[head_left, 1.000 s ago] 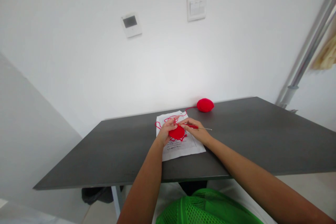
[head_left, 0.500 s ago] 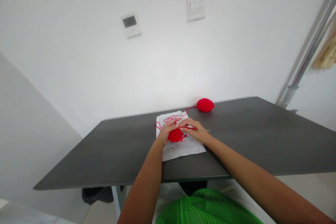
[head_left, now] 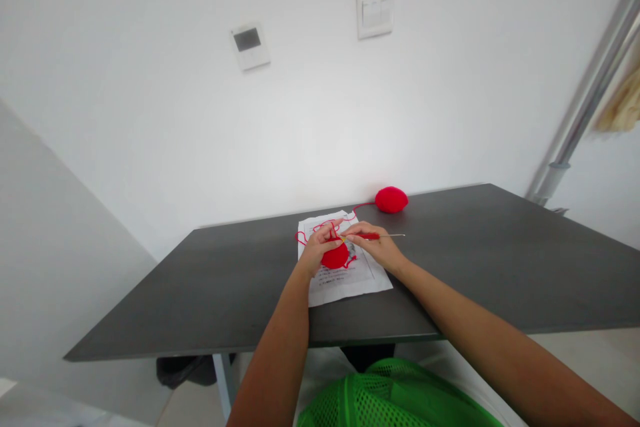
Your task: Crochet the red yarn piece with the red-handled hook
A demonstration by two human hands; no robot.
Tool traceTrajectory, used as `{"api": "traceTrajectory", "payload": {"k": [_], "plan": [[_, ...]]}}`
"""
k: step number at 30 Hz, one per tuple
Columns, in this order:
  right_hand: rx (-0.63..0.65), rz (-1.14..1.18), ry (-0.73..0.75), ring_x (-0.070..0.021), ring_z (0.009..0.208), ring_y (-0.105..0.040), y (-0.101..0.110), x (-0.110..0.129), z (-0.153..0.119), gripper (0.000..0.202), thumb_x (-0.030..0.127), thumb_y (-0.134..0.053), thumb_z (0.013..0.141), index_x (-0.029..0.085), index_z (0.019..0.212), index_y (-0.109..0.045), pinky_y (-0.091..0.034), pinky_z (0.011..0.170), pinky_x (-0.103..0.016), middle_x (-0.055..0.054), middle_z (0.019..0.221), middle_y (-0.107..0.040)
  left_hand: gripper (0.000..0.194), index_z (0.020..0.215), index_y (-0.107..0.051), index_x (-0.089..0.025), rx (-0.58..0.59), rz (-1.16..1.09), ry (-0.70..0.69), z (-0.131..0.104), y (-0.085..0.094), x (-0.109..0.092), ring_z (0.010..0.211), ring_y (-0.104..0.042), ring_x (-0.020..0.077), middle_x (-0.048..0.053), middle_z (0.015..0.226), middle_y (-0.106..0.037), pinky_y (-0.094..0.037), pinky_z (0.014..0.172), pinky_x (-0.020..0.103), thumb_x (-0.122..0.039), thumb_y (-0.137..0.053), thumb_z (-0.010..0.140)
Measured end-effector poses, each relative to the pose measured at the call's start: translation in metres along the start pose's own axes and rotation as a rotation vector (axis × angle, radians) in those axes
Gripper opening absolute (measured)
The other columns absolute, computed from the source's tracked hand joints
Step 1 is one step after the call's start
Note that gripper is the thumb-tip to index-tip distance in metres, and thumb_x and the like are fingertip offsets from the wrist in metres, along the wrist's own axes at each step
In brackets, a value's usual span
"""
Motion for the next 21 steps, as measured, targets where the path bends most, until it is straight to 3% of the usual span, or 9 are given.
{"api": "traceTrajectory", "payload": {"k": [8, 15, 21], "plan": [[-0.059, 0.038, -0.064, -0.0212, 0.08, -0.064, 0.003, -0.004, -0.001, 0.022, 0.041, -0.066, 0.078, 0.019, 0.081, -0.071, -0.05, 0.077, -0.035, -0.005, 0.082, -0.072, 0.071, 0.126, -0.057, -0.021, -0.036, -0.034, -0.007, -0.001, 0.005, -0.005, 0.063, -0.056, 0.0109, 0.003, 0.086, -0.069, -0.039, 0.062, 0.022, -0.019, -0.077, 0.058], [-0.117, 0.162, -0.182, -0.021, 0.079, -0.065, 0.002, -0.011, -0.002, 0.023, 0.042, -0.066, 0.077, 0.019, 0.076, -0.069, -0.051, 0.076, -0.035, -0.005, 0.079, -0.072, 0.067, 0.123, -0.06, -0.02, -0.039, -0.036, -0.007, 0.0, 0.007, -0.004, 0.059, -0.056, 0.0104, 0.002, 0.079, -0.068, -0.04, 0.06, 0.022, -0.018, -0.076, 0.058], [0.047, -0.004, 0.025, -0.0224, 0.086, -0.065, -0.004, 0.012, -0.002, 0.018, 0.035, -0.066, 0.078, 0.019, 0.083, -0.073, -0.048, 0.083, -0.037, -0.007, 0.088, -0.073, 0.063, 0.117, -0.063, -0.019, -0.04, -0.102, 0.044, -0.004, 0.008, -0.011, 0.054, -0.055, 0.0081, 0.002, 0.08, -0.069, -0.037, 0.053, 0.02, -0.016, -0.075, 0.055]]}}
Point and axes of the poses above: each hand's wrist, its own z-axis towards the middle knuckle, its own y-axis out of the back of the hand, x = y × z, the point moved 8 cm from there along z, towards the middle knuckle
